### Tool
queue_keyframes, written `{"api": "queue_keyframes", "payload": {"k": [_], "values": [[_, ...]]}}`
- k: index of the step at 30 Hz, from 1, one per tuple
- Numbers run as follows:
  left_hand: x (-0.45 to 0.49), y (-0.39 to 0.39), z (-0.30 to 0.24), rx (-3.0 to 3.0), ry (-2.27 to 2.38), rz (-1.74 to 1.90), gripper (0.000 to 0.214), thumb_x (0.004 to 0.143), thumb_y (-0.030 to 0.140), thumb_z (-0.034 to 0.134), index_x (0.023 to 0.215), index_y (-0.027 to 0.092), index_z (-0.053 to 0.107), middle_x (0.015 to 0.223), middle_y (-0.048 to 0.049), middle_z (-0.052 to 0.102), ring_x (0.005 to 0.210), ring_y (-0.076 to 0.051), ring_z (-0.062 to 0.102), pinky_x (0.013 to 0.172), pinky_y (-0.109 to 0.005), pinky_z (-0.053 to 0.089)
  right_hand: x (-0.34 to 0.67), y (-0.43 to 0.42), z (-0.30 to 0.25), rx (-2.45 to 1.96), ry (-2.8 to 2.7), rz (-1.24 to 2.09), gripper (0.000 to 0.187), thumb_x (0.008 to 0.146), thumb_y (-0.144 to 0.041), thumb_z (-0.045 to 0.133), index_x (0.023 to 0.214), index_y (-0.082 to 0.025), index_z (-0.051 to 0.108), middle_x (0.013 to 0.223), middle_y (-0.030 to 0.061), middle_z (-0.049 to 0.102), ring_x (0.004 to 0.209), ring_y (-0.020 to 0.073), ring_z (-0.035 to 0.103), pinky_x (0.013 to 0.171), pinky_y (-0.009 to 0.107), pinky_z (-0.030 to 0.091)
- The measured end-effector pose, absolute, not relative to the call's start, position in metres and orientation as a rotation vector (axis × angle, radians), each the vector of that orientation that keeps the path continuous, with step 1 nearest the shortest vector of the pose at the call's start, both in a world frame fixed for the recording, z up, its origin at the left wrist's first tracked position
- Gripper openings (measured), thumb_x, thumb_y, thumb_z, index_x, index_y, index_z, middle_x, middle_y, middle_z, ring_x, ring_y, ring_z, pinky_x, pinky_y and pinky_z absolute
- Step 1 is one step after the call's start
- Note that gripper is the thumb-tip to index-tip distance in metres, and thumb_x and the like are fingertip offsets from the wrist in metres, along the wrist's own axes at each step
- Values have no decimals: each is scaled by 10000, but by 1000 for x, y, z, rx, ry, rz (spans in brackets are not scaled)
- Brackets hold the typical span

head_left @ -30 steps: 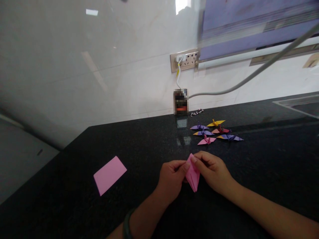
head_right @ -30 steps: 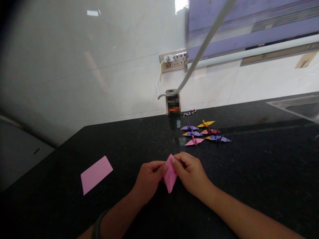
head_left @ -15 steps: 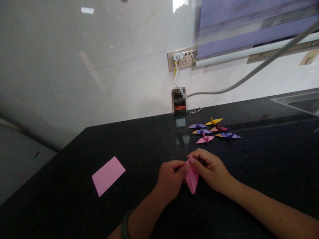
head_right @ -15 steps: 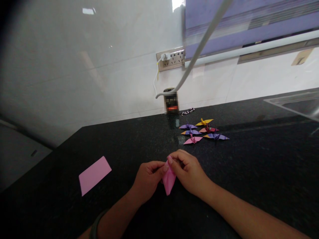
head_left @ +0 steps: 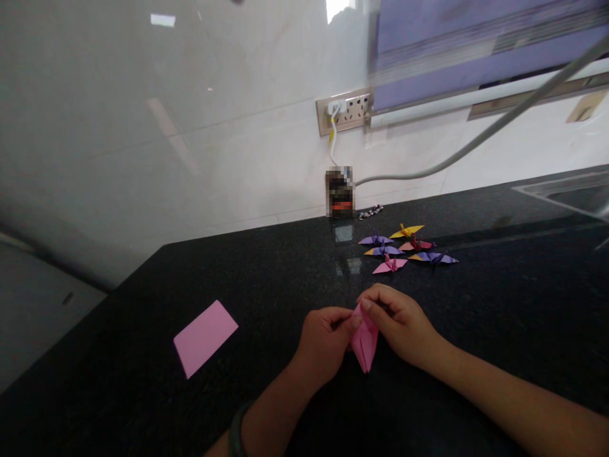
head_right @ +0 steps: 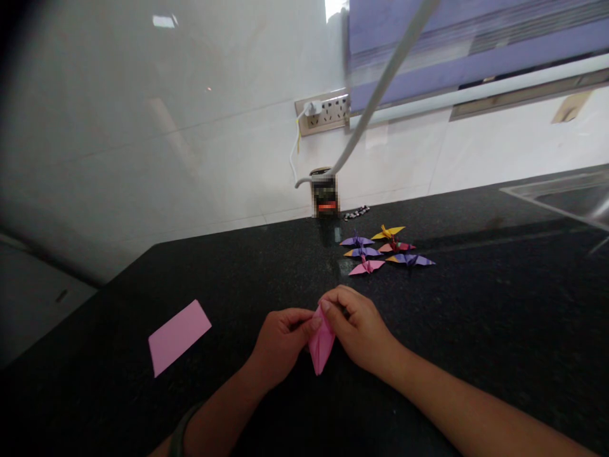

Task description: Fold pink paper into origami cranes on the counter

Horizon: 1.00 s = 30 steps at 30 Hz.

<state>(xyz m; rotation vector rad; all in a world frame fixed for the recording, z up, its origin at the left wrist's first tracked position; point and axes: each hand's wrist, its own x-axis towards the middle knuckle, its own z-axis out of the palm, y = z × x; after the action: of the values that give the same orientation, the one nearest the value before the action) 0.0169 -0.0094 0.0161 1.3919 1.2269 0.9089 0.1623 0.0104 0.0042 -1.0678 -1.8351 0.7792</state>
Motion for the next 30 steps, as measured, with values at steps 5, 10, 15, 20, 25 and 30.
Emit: {"api": "queue_keyframes", "payload": {"k": [5,10,15,20,25,30], "values": [[15,-9,13,1390,1228,907,238,721,299,514,795,140,676,592,-27,599,502,-113,505,484,-217,414,162,11,5,-1056,-1831,796,167,814,-207,405,754,-186,560,695,11,561,663,128,530,610,246,424],[14,-9,11,1421,1236,899,252,731,319,505,803,146,673,583,-26,595,500,-114,501,483,-220,403,162,11,4,-1043,-1822,787,159,813,-203,409,794,-190,566,740,19,574,703,134,538,641,256,431],[15,-8,13,1379,1239,919,248,726,313,516,770,124,671,560,-24,580,485,-104,482,471,-212,392,164,11,4,-1035,-1808,812,173,812,-220,409,807,-186,579,766,23,582,732,140,547,660,254,430],[15,-8,15,1360,1225,919,263,724,327,521,748,113,671,545,-19,566,475,-96,466,457,-201,376,163,9,2,-1060,-1784,955,155,805,-277,437,813,-177,557,724,16,555,668,134,532,590,242,428],[16,-9,16,1386,1241,902,256,705,327,549,746,107,674,563,-26,575,491,-103,478,462,-200,375,160,9,-3,-1074,-1781,1120,121,764,-282,509,765,-163,528,665,0,511,588,114,490,498,214,394],[16,-9,14,1443,1238,899,276,724,345,521,727,118,677,535,-20,560,486,-102,467,451,-196,352,159,9,-1,-1066,-1731,1176,141,784,-274,476,725,-153,517,639,-3,490,578,108,459,508,218,384]]}}
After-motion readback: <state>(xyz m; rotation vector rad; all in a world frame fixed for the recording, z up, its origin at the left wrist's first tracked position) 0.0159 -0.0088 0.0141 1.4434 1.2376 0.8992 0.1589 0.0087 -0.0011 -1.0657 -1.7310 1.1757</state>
